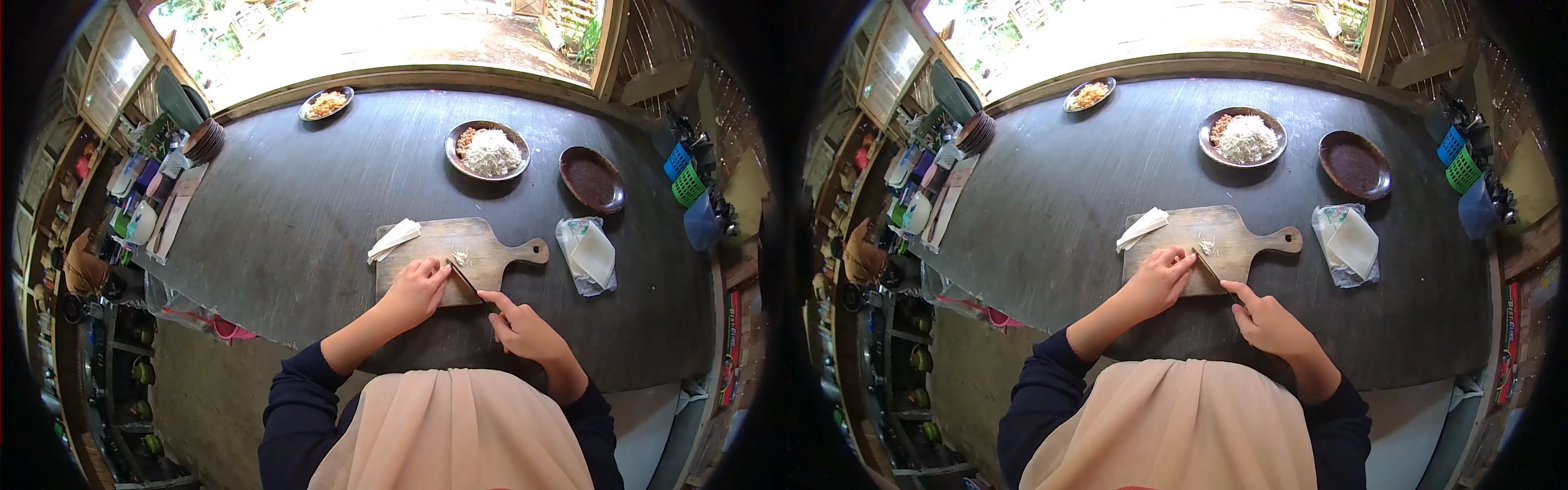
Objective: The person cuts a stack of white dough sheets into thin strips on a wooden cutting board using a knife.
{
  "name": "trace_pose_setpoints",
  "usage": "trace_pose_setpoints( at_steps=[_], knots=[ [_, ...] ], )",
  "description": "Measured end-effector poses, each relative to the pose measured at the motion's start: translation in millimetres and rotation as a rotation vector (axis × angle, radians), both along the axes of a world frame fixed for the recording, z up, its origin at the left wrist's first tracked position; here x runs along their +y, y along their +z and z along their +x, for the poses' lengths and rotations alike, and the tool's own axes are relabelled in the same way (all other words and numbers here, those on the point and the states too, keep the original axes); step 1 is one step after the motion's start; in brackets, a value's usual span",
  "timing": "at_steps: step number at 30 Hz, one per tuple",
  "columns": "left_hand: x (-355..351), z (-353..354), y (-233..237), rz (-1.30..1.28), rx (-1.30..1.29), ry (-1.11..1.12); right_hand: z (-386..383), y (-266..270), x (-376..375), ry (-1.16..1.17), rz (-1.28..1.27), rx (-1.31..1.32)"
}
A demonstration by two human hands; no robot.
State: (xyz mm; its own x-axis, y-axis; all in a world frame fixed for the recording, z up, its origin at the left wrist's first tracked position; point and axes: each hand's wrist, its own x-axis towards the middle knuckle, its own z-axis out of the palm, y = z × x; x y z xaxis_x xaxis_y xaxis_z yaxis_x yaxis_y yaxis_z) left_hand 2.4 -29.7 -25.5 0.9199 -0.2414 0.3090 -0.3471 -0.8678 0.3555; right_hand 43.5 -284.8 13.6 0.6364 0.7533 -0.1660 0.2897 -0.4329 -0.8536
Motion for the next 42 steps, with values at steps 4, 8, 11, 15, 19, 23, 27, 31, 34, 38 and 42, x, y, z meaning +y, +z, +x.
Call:
trace_pose_setpoints(
  at_steps=[4,8,11,15,19,23,27,31,34,38,42],
  knots=[
    [-1.6,2.4,1.7,-0.021,0.040,0.025,-1.6,-1.3,0.7,-0.048,0.029,0.024],
    [-3.6,5.5,8.8,-0.010,0.125,0.050,-2.5,12.2,0.3,-0.151,0.102,0.088],
    [-7.9,8.6,15.5,0.018,0.196,0.051,2.1,12.0,-4.9,-0.127,0.076,0.059],
    [-2.3,17.6,14.9,-0.036,0.191,0.041,3.3,11.6,-10.5,-0.056,0.071,-0.067],
    [12.6,20.6,16.8,-0.145,0.234,-0.005,-0.1,16.3,-8.3,-0.008,-0.003,-0.015],
    [14.1,21.0,15.9,-0.245,0.260,-0.033,-3.9,16.9,-5.4,0.111,-0.002,-0.014],
    [14.9,18.0,8.7,-0.303,0.175,-0.062,-5.2,13.3,-2.4,0.213,-0.026,-0.030],
    [14.4,10.5,9.2,-0.327,0.200,-0.035,-7.0,10.1,-0.8,0.219,-0.025,-0.026],
    [16.1,9.8,5.8,-0.292,0.138,-0.064,-9.2,13.4,3.1,0.178,-0.070,0.026],
    [17.2,9.9,2.1,-0.262,0.096,-0.084,-8.8,11.7,3.6,0.125,-0.067,0.022],
    [18.3,9.2,10.4,-0.235,0.091,-0.092,-6.5,15.2,-1.6,0.057,-0.035,0.021]
  ],
)
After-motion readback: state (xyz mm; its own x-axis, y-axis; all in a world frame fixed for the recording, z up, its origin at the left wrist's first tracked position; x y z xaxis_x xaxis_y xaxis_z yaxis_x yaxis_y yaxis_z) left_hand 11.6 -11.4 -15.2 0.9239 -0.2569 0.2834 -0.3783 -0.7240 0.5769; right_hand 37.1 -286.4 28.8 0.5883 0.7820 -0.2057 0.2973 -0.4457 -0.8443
